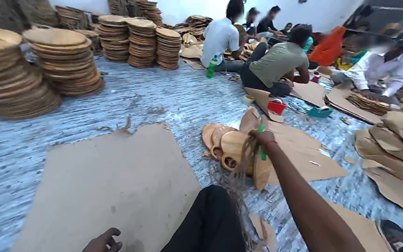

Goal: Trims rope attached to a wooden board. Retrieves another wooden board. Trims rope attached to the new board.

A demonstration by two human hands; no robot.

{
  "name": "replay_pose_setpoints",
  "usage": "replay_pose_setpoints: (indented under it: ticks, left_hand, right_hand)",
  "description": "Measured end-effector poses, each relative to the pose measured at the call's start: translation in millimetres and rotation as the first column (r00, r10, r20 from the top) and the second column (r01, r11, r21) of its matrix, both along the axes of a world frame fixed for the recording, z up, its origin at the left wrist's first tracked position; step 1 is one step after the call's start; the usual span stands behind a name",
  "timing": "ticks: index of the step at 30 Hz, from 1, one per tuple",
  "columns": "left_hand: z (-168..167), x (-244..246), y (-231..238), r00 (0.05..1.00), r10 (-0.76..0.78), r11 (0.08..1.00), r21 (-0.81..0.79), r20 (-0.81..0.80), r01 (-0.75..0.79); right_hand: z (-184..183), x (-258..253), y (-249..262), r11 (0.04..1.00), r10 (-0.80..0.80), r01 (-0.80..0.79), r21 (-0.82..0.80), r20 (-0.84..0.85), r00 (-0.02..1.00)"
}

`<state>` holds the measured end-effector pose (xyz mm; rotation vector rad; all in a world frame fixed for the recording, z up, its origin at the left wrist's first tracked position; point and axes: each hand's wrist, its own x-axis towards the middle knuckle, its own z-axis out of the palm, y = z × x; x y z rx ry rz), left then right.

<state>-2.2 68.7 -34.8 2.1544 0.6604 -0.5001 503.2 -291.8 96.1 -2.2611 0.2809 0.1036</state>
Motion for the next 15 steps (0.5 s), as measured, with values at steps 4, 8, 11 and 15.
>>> replay_pose_setpoints:
  ticks: [4, 8, 11, 15]
  left_hand:
    - [-16.0, 1.9, 5.3, 0.999, 0.033, 0.999, 0.016, 0.031, -0.033]
    - [-4.6, 6.6, 0.7, 0.983, 0.142, 0.990, -0.041, 0.117, -0.138]
    - [2.4, 0.4, -0.3, 0.904, 0.386, 0.915, -0.202, 0.185, -0.349]
    - [6.1, -1.1, -6.9, 0.509, 0.859, 0.424, -0.630, 0.053, -0.650]
  right_hand:
    - [53.9, -40.2, 47.4, 0.972, 0.171, -0.183, 0.148, 0.089, 0.981]
    - [51.5, -117.6, 113.7, 0.779, 0.624, -0.626, -0.027, 0.126, 0.771]
    - [3.8, -164.6, 180.6, 0.495, 0.860, -0.828, -0.263, 0.010, 0.510]
    - [-55.4, -264.6, 263.8, 0.051, 0.927, -0.907, -0.418, -0.319, 0.199]
